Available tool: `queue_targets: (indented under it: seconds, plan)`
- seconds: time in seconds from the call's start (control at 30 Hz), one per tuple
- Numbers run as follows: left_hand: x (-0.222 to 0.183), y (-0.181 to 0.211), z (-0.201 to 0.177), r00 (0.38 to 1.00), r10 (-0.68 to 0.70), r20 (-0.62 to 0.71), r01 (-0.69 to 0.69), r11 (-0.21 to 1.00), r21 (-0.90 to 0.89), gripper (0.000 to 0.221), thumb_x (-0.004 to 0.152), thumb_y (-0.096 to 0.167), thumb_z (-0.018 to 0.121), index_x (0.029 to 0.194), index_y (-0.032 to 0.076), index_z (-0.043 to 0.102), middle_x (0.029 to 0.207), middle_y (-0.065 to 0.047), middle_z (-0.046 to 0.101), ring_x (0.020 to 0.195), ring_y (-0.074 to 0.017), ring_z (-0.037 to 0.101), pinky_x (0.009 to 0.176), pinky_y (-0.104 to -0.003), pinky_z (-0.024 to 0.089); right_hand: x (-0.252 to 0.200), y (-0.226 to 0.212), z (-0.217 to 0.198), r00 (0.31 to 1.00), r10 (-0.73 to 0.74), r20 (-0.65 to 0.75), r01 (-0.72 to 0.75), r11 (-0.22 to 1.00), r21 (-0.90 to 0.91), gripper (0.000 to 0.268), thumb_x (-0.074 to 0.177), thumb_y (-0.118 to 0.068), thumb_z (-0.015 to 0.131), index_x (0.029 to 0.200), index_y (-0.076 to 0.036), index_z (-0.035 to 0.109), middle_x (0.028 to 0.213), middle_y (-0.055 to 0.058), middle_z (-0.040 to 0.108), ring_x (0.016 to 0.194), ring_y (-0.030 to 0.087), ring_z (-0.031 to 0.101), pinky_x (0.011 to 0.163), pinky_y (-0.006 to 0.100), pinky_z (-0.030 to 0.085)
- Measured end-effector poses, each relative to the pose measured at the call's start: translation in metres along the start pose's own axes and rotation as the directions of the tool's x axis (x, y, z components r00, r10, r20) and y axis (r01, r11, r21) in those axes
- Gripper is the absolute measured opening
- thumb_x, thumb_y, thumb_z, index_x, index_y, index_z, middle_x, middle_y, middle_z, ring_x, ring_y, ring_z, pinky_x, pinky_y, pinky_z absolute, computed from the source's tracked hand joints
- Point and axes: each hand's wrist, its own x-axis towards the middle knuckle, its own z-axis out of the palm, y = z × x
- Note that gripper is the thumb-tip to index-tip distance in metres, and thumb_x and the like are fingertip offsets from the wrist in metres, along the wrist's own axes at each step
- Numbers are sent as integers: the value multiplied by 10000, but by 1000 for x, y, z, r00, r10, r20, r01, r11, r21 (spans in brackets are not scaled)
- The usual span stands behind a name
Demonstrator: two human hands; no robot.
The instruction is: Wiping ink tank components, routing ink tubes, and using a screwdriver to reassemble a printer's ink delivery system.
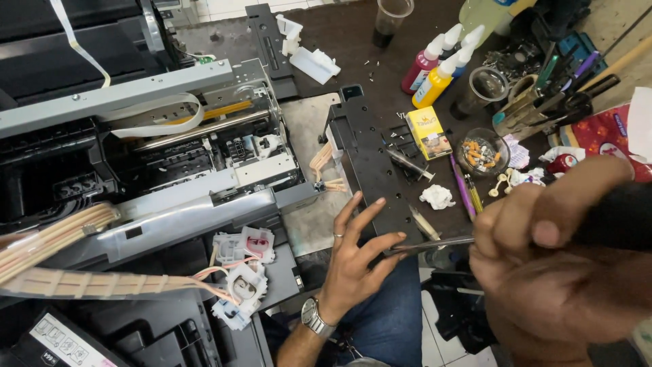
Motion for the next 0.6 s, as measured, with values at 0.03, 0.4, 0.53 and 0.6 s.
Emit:
queue_targets:
  seconds: [0.03,0.4,0.53,0.6]
  plan:
    - [0,0,0,1000,0,0,0,1000,-1,302,886,164,845,1151,166,700,1529,-169,479,1526,-462,282,1259,-628,324,1,0,2,1000,0,0,0,1000,-1,685,1014,-662,829,892,-164,376,798,-86,344,488,82,179,444,249,200]
    - [1,1,0,1000,-5,-19,4,1000,-25,305,869,133,867,1133,168,718,1527,-159,486,1533,-453,291,1264,-617,335,-2,0,11,978,200,54,-201,979,21,815,939,-813,863,851,-170,371,618,-6,208,493,116,99,456,263,173]
    - [2,1,0,1000,4,-30,-5,1000,-24,315,862,110,872,1132,170,721,1518,-167,500,1525,-460,316,1260,-598,344,-1,13,-3,972,96,215,-119,988,100,760,1079,-735,834,797,-152,436,685,-39,384,459,101,341,457,264,314]
    - [1,0,1,999,2,-36,-3,999,-38,308,864,114,861,1136,167,726,1520,-160,499,1525,-449,310,1272,-608,329,11,29,-26,772,61,633,-314,902,296,706,1152,-525,439,629,-66,561,547,47,545,356,242,456,414,404,417]
